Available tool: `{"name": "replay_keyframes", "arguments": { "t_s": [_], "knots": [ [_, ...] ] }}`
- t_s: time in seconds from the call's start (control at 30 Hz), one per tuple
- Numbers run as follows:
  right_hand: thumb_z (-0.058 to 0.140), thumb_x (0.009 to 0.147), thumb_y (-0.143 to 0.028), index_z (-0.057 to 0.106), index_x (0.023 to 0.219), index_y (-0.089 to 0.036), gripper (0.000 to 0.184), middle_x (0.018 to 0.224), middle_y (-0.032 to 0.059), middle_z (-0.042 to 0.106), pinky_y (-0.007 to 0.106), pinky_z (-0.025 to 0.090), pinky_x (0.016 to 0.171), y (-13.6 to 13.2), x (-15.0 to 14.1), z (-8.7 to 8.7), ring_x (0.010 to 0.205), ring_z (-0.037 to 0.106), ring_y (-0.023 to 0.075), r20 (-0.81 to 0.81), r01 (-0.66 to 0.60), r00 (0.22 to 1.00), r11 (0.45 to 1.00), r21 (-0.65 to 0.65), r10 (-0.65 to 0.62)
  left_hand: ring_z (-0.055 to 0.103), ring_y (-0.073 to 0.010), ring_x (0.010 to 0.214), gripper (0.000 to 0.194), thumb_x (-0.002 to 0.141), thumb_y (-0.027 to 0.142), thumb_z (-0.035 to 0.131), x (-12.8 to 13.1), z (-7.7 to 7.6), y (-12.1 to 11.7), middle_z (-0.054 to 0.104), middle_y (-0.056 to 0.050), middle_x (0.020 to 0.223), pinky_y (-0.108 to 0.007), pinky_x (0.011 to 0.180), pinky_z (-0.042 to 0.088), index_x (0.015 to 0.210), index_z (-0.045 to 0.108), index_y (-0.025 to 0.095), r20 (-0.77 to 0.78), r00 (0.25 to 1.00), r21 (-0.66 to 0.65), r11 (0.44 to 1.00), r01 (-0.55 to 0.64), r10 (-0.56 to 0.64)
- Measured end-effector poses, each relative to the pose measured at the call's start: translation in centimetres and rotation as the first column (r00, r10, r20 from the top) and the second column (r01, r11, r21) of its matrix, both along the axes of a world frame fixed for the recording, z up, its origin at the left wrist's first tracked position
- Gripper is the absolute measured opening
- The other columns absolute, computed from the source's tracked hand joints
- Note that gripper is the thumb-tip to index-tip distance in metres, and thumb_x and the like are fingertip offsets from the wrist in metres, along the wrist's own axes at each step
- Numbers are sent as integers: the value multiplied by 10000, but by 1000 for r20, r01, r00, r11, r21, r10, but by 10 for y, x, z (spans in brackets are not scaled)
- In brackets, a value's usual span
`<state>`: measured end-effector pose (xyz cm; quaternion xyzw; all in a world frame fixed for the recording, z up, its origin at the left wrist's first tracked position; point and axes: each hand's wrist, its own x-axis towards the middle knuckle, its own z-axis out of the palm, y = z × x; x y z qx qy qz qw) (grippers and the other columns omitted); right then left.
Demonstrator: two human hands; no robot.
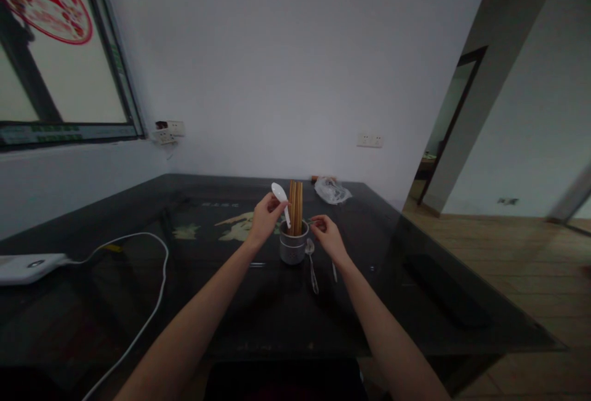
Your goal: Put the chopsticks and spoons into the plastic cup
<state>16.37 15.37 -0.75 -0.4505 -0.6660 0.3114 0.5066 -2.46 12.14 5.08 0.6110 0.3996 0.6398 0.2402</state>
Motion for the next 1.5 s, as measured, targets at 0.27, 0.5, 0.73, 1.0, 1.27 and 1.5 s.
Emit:
{"name": "replay_keyframes", "arguments": {
  "t_s": [0.27, 0.5, 0.73, 1.0, 1.27, 1.5],
  "knots": [
    [587, 610, -134, 544, 943, -187, 340, 751, -13, 600, 235, 467, 539, 4, -3, -18, 600, 569, 118, -134, -238, 968, 950, -204, 214, 633, -173, 745, 262, 686, 375, 668, 2, -13, 4, 673, -36, 778, -291, 715, 499, 789, 598, 145, 42, 999, -2, 1000, 7, -7],
    [605, 545, -65, 546, 998, -181, 471, 945, 43, 640, 297, 490, 707, -6, 1, -16, 822, 605, 166, -158, -414, 909, 883, -220, 386, 651, -186, 766, 266, 635, 337, 705, 0, -16, 6, 689, -55, 804, -330, 764, 514, 776, 598, 139, 52, 999, -65, 998, 4, -1],
    [767, 486, -132, 504, 1095, -178, 664, 962, 49, 621, 358, 475, 807, -11, 0, -13, 891, 588, 193, -121, -449, 893, 853, -266, 433, 662, -193, 790, 265, 616, 294, 723, -5, -10, 1, 700, -65, 814, -333, 760, 530, 776, 569, 149, -54, 996, -140, 988, 61, -69],
    [798, 474, -151, 481, 1127, -182, 727, 979, 54, 608, 384, 482, 828, -10, -2, -15, 878, 599, 193, -129, -422, 907, 870, -257, 402, 645, -171, 721, 231, 629, 285, 700, -6, -10, 0, 685, -60, 780, -306, 706, 517, 765, 583, 139, -158, 969, -193, 969, 156, -188],
    [815, 487, -189, 518, 1049, -185, 636, 1004, 57, 617, 392, 480, 846, -11, -4, -18, 889, 608, 197, -146, -458, 889, 856, -240, 434, 593, -159, 688, 159, 666, 304, 646, -10, -6, -1, 648, -26, 699, -273, 679, 457, 684, 623, 148, -358, 927, -151, 987, 60, -111],
    [823, 503, -212, 517, 1060, -169, 637, 1011, 62, 623, 386, 477, 862, -15, -6, -17, 906, 604, 194, -107, -449, 893, 861, -239, 436, 475, -112, 583, 182, 651, 321, 654, -13, -5, -3, 541, 22, 579, -236, 567, 365, 634, 623, 142, -436, 898, -149, 989, -2, -64]
  ]
}}
